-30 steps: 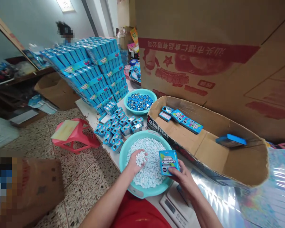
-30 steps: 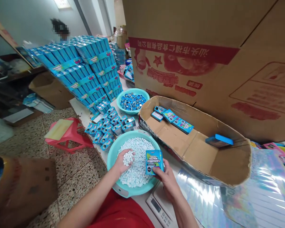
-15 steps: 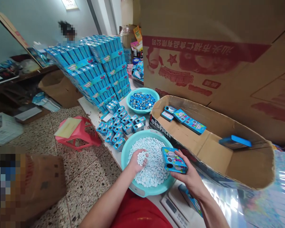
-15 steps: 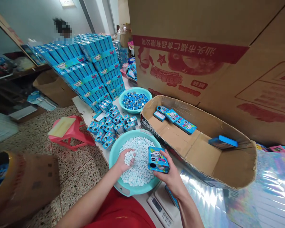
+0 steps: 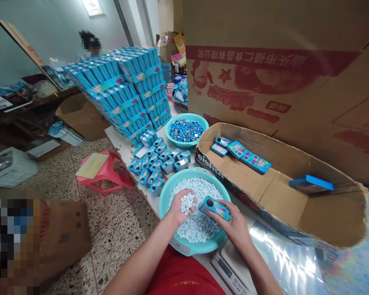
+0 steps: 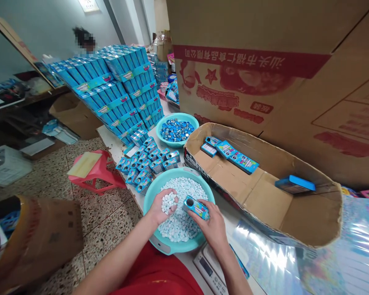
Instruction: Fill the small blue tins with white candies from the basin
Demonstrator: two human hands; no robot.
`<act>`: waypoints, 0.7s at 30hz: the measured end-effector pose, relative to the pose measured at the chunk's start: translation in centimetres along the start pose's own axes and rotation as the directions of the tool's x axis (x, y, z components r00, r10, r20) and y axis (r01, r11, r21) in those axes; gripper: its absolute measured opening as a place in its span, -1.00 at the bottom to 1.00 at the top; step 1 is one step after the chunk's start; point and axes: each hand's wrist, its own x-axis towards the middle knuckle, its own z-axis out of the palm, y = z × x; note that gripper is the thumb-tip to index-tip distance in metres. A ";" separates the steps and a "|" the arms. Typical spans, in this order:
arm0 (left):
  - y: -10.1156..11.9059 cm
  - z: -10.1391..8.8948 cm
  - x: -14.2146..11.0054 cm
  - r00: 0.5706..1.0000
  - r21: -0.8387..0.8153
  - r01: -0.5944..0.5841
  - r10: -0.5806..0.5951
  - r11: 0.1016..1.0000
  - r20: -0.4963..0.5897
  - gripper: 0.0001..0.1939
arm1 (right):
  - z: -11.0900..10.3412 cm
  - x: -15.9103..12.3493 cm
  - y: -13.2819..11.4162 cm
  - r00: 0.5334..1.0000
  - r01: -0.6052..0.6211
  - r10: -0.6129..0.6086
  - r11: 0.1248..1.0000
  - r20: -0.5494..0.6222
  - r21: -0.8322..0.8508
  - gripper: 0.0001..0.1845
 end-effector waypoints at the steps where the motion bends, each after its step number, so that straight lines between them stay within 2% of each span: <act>1: 0.1 0.7 -0.4 0.999 0.006 -0.050 0.050 0.999 0.017 -0.85 | 0.5 -0.1 -0.1 1.000 0.014 -0.014 1.000 0.010 0.008 -0.47; 4: 0.1 2.7 -1.1 0.962 0.013 -0.266 0.265 0.964 0.068 -0.81 | 1.8 -0.4 -0.6 0.998 0.048 -0.048 0.999 0.045 0.006 -0.54; 6: -0.2 3.5 -1.0 0.920 0.036 -0.389 0.387 0.920 0.054 -0.77 | 2.3 -0.6 -1.0 0.996 0.058 -0.057 0.998 0.061 -0.010 -0.60; 8: -0.5 3.8 -0.8 0.891 0.086 -0.453 0.453 0.887 0.014 -0.74 | 2.6 -0.7 -1.3 0.996 0.067 -0.065 0.997 0.068 -0.023 -0.64; 12: -1.1 3.7 -0.4 0.864 0.121 -0.498 0.504 0.859 -0.018 -0.72 | 2.5 -0.7 -1.8 0.994 0.080 -0.077 0.996 0.074 -0.033 -0.69; 21: -0.6 3.8 -0.7 0.858 0.170 -0.506 0.514 0.846 -0.003 -0.73 | 2.3 0.1 -2.6 0.994 0.065 -0.062 0.997 0.092 -0.032 -0.70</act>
